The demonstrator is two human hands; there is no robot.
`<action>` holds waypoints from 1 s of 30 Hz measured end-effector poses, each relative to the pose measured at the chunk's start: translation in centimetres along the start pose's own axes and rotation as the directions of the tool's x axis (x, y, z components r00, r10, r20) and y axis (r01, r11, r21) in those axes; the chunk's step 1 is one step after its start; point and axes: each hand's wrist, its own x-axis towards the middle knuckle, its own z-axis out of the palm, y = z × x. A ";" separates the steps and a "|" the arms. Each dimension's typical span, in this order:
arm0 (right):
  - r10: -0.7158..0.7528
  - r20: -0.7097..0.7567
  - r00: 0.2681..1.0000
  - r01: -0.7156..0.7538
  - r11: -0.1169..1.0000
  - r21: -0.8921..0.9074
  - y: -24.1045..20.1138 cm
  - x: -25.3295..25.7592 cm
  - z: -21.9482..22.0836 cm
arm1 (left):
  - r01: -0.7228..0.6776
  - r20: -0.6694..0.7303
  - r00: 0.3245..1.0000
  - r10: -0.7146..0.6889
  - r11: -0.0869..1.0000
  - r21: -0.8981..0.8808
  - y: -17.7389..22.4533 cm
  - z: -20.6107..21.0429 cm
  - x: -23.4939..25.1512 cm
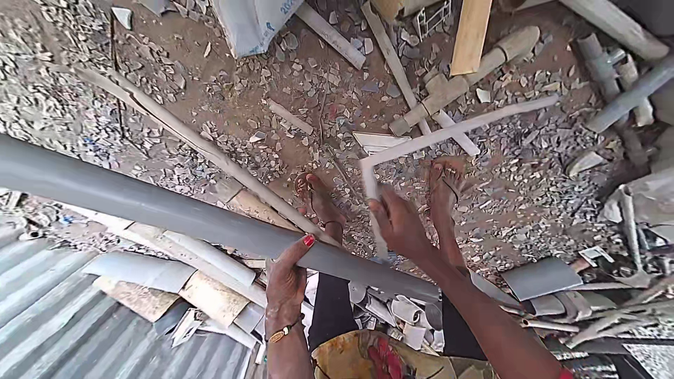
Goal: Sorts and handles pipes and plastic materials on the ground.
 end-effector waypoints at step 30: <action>-0.424 -0.088 0.901 0.397 0.889 -0.227 -8.3 0.2 -2.0 | 0.063 0.071 0.996 -0.045 0.958 -0.280 0.9 2.0 -0.4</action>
